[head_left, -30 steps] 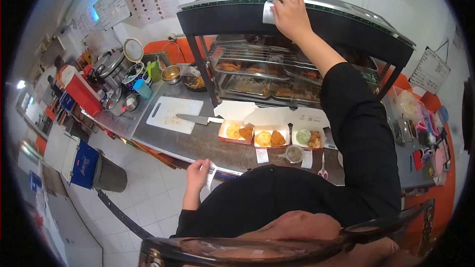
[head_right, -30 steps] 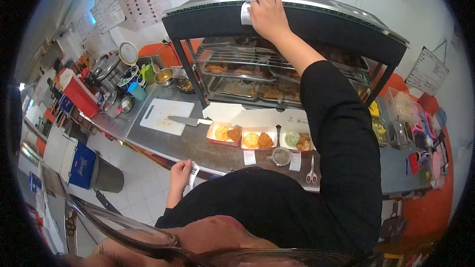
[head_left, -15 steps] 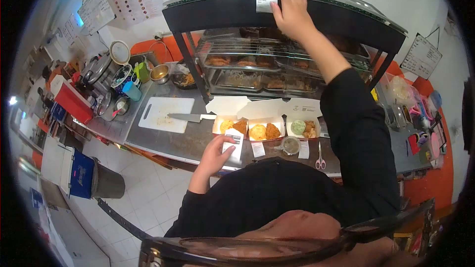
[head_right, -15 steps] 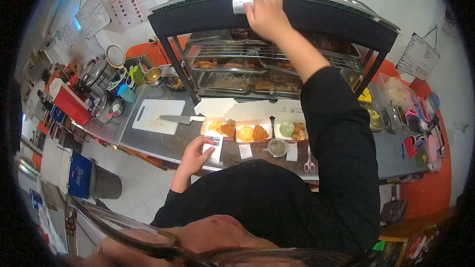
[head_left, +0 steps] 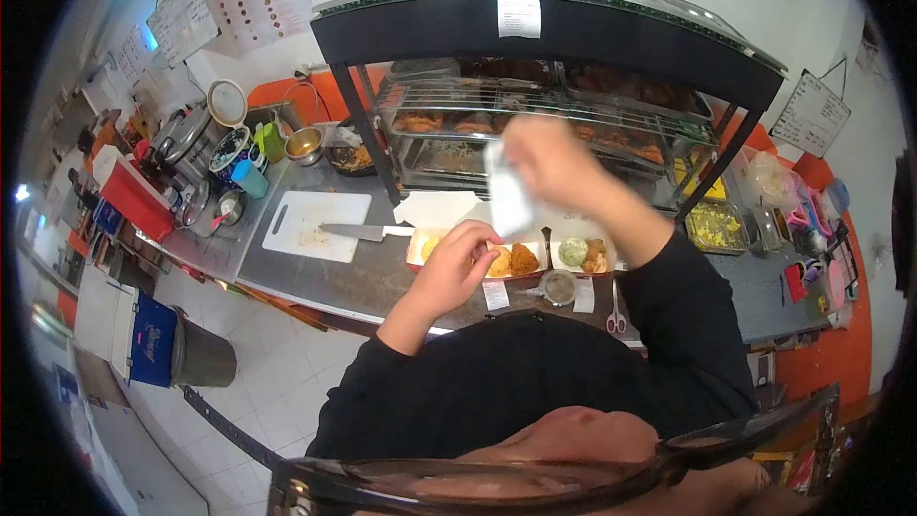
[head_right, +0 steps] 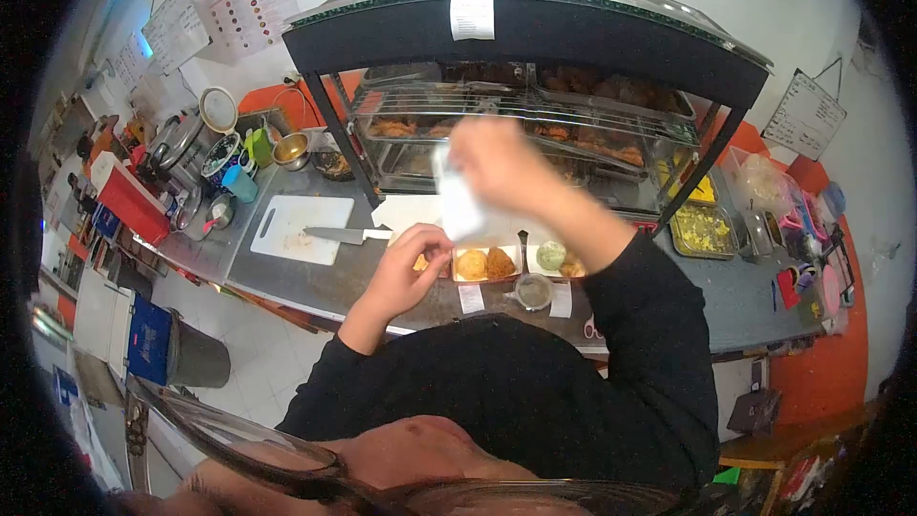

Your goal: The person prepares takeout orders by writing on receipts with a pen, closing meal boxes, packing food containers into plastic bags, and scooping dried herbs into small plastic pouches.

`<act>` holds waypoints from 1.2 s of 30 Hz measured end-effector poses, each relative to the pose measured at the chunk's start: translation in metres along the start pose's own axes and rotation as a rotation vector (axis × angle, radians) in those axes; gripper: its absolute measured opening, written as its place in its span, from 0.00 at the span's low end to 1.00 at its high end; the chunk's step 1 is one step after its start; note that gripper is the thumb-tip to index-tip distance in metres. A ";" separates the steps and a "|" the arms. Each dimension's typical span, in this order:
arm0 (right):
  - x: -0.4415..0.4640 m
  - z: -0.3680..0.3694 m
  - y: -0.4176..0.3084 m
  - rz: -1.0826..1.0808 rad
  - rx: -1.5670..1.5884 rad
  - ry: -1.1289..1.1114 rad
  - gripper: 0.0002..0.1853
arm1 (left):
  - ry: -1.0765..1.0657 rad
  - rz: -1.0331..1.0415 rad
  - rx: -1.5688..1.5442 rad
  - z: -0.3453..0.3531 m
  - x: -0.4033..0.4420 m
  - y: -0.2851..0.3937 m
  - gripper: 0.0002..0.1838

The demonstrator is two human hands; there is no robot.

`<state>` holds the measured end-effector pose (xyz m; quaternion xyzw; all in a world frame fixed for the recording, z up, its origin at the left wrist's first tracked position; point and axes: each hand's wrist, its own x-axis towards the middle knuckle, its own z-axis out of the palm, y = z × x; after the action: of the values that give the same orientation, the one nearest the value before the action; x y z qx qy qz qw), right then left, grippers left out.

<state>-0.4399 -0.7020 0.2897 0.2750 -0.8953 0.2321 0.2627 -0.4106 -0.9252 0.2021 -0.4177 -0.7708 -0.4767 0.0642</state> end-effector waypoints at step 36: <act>-0.003 -0.106 0.088 -0.150 -0.338 0.605 0.29 | -0.251 -0.360 -0.196 0.020 -0.071 -0.057 0.18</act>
<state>-0.4552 -0.5768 0.3440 0.2116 -0.7799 0.1316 0.5741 -0.3991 -0.9614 0.1174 -0.3337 -0.7849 -0.4972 -0.1591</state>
